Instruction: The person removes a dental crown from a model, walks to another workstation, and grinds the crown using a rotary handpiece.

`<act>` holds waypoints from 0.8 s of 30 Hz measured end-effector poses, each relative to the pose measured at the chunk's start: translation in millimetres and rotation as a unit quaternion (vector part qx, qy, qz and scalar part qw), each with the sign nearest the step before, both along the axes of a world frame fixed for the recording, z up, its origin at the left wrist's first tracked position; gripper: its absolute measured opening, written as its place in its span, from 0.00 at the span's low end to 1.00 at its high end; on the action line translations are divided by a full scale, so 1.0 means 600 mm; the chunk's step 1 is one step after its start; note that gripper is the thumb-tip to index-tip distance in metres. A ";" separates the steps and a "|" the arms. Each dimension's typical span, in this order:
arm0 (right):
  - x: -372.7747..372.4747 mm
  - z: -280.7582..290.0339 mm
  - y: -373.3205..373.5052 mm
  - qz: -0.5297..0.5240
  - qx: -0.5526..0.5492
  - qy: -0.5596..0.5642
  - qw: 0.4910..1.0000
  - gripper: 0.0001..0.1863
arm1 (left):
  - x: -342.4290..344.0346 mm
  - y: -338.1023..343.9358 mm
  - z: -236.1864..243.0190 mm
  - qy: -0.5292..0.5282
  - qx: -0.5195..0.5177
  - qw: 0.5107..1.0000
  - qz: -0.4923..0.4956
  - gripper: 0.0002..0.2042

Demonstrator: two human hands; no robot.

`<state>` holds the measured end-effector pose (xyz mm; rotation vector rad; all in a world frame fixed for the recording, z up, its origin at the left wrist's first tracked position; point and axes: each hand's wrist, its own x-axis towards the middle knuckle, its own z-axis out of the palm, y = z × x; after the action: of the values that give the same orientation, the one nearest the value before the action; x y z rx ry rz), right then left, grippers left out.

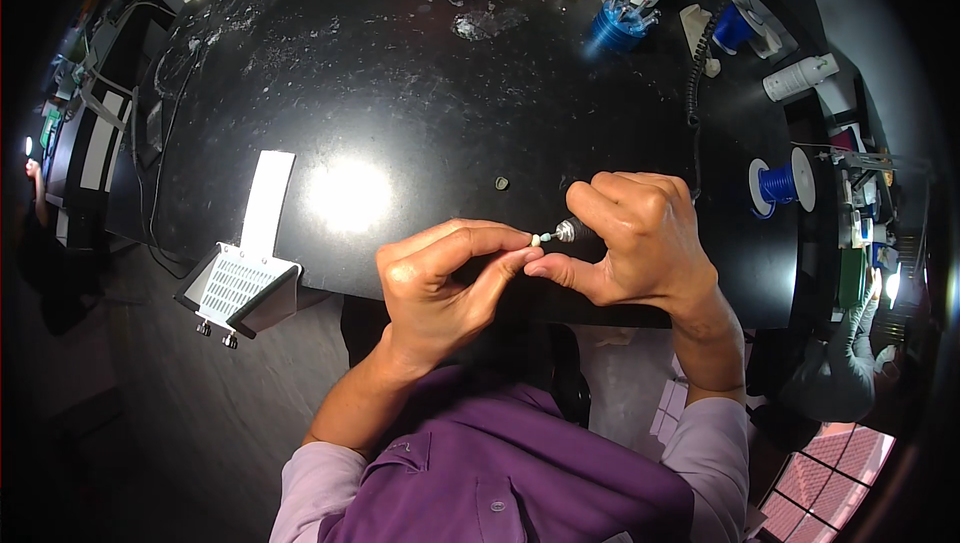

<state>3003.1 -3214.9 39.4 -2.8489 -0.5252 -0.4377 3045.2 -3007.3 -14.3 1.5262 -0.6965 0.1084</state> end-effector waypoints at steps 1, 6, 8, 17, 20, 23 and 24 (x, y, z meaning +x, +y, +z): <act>0.001 0.000 0.001 0.000 0.000 0.001 1.000 0.38 | 0.000 0.000 -0.001 -0.002 -0.001 1.000 -0.001 0.05; 0.002 0.000 0.003 0.003 0.009 0.003 1.000 0.37 | 0.001 0.001 0.002 -0.002 0.005 1.000 0.000 0.05; 0.001 -0.001 0.003 0.001 0.008 0.009 1.000 0.37 | 0.001 0.001 0.002 0.001 0.009 1.000 -0.001 0.05; 0.002 0.006 0.002 0.002 -0.002 0.017 1.000 0.35 | 0.002 0.001 0.001 0.002 -0.001 1.000 -0.003 0.05; 0.001 0.008 0.002 0.003 -0.013 0.027 1.000 0.35 | 0.002 0.002 0.002 -0.003 0.004 1.000 -0.002 0.05; 0.001 0.009 0.002 0.001 -0.015 0.030 0.999 0.35 | 0.001 0.001 0.001 0.004 -0.003 1.000 -0.004 0.05; 0.001 0.009 0.002 0.000 -0.015 0.024 1.000 0.35 | 0.001 0.001 0.002 0.007 -0.003 1.000 -0.002 0.05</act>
<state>3003.9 -3213.4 45.0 -2.8790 -0.5273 -0.3644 3046.0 -3006.4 -13.3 1.5191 -0.6884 0.0960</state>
